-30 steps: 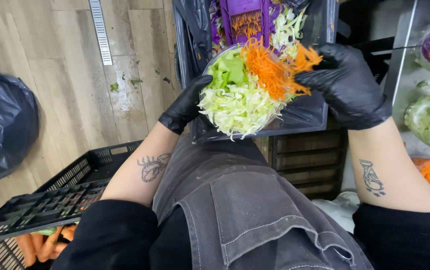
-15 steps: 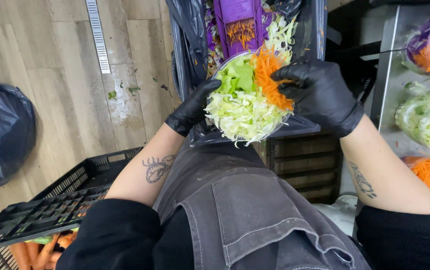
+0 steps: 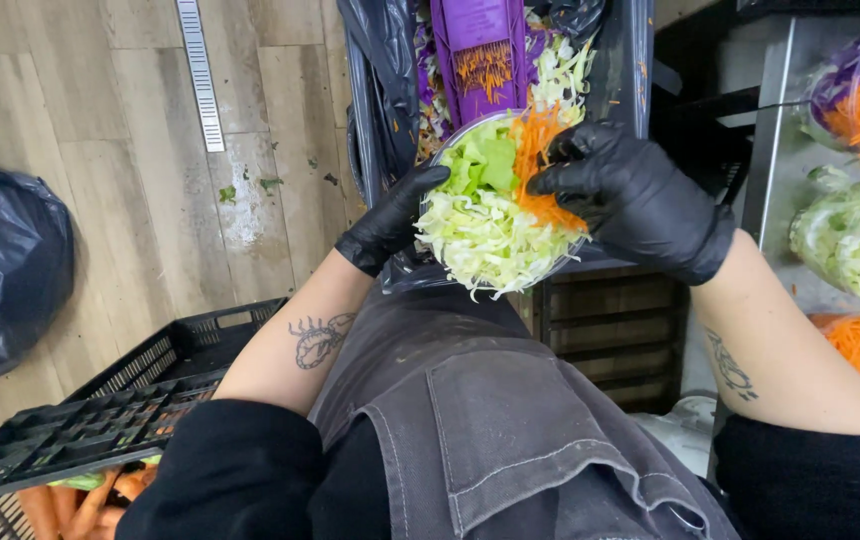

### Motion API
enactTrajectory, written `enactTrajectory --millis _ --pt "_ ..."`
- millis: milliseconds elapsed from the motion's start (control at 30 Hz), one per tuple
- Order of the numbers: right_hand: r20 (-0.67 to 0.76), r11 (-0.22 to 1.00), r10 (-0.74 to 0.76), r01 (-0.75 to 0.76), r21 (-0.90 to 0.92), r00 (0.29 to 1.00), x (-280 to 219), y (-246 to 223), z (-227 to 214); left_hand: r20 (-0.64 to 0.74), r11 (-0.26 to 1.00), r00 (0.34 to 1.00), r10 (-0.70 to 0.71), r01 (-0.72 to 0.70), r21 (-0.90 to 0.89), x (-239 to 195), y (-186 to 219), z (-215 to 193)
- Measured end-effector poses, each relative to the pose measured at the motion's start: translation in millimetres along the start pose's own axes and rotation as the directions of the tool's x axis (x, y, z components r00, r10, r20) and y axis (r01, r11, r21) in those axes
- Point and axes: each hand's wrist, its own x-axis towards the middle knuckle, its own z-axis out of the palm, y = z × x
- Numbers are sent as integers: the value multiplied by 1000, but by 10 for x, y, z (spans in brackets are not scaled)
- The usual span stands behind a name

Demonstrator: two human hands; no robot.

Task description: The recorder is preparing individual salad bowls by adding shredded lettuce, carrots, and cabbage from prep bins into clear plastic bowls.

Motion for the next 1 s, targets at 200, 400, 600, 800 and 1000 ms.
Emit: enactTrajectory --millis 200,400,600,800,1000 --pt "-80 965 144 -122 232 986 -105 81 -147 -7 1000 1000 -1 1 13 -50 7 -12" --pt "-193 940 195 -128 315 962 -68 131 -13 -38 1000 999 -14 15 25 -28 -61 -145" --pt "-74 984 58 -44 172 996 93 41 -142 -73 998 996 -42 39 -41 -132 18 -250" --pt "-130 854 367 -278 440 921 -305 755 113 -282 996 959 32 -55 -75 -676 212 -796" --pt "55 538 599 -453 711 799 -745 2323 1572 -382 961 900 212 -264 -88 -1408 498 -918"
